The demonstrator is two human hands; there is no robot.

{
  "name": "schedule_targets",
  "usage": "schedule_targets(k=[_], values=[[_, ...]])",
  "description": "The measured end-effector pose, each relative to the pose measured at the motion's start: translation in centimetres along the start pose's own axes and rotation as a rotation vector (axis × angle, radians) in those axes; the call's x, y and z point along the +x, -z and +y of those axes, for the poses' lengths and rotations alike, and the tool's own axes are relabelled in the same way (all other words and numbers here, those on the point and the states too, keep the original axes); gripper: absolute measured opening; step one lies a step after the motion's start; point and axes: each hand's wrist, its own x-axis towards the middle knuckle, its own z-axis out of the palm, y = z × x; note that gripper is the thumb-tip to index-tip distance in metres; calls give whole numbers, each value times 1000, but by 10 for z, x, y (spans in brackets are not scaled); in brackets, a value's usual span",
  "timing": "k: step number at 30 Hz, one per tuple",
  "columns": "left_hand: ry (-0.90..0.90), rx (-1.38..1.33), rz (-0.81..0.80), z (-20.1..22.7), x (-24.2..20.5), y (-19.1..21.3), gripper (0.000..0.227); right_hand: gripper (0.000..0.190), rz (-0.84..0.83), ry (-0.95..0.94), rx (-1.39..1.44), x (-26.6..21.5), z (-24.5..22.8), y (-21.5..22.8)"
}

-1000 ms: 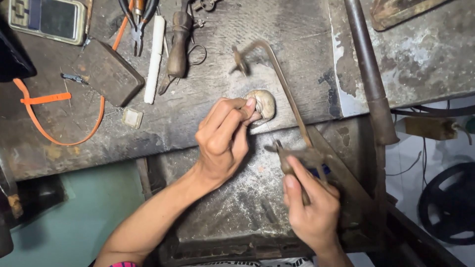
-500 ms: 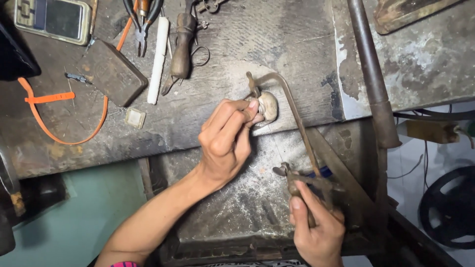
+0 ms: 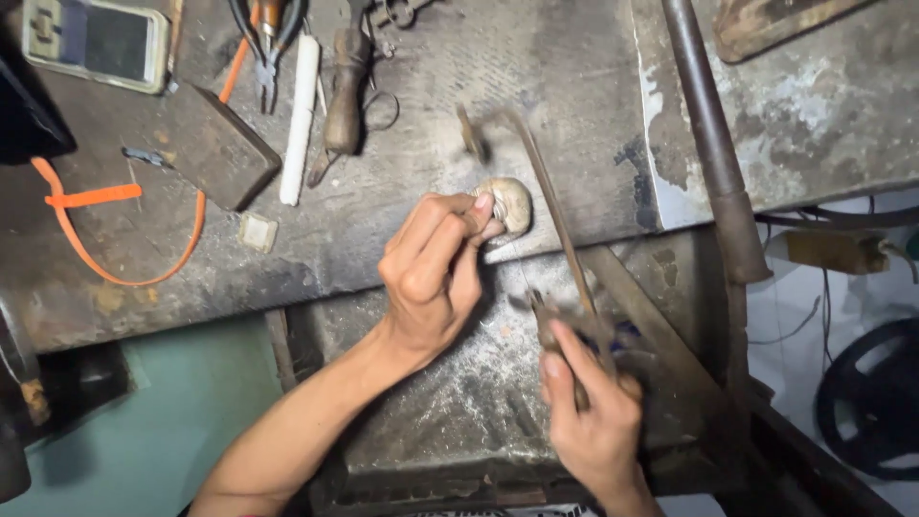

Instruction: Using a jeweler's saw to cut small metal rings on a bench pin and then placing the finished pieces into a plastic bag.

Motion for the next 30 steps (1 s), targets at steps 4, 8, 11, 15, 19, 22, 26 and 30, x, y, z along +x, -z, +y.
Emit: schedule_targets(k=[4,8,11,15,19,22,26,30], values=[[8,15,-3,-3,-2,1,11,30,44,-68,44,-11,2,8],[13,4,-8,0,-1,0,6,29,15,2,7,3,2,1],[2,1,0,-2,2,1,7,29,43,-42,8,-17,10,4],[23,12,-13,0,0,2,8,29,8,25,-30,6,2,5],[7,19,-1,-2,2,2,11,34,-11,-41,79,-13,11,-3],[3,-3,-13,-1,1,2,8,31,32,-109,54,-19,7,6],[1,6,-3,0,0,-1,12,30,3,11,12,-1,5,-2],[-3,4,-10,-1,1,2,12,28,31,-58,-14,-23,7,8]])
